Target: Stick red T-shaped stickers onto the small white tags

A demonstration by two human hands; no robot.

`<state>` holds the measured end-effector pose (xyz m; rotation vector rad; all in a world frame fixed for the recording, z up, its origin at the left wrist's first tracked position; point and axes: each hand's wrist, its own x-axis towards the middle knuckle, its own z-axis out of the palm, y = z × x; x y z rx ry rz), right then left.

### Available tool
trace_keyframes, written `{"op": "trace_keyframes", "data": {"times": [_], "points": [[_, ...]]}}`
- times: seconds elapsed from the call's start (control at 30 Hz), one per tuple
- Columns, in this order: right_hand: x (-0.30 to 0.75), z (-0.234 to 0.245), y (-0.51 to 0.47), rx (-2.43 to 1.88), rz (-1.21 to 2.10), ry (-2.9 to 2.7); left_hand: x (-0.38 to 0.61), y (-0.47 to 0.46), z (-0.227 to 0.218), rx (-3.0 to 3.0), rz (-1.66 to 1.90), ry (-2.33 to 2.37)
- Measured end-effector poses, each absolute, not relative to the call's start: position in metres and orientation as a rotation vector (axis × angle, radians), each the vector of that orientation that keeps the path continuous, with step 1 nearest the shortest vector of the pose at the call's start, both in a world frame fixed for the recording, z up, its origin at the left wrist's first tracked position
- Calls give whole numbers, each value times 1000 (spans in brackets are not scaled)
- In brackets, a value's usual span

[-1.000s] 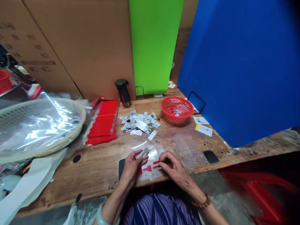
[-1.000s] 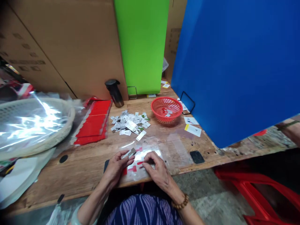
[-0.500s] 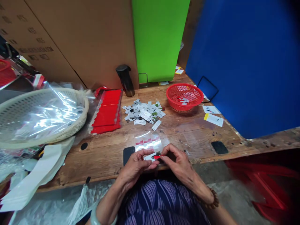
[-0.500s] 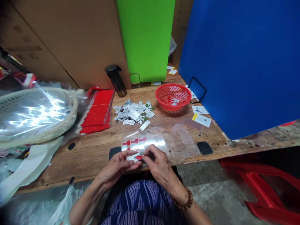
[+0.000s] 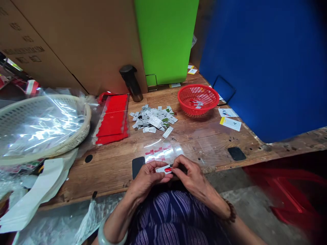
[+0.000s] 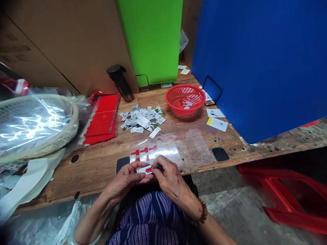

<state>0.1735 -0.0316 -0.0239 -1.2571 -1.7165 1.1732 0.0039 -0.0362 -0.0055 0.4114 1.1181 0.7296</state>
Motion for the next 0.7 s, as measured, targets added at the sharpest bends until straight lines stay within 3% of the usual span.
{"op": "trace_keyframes", "data": {"times": [0.7], "points": [[172,-29,-31,-1281,1161,-1722,6,-35,-5,403,719,1161]]}}
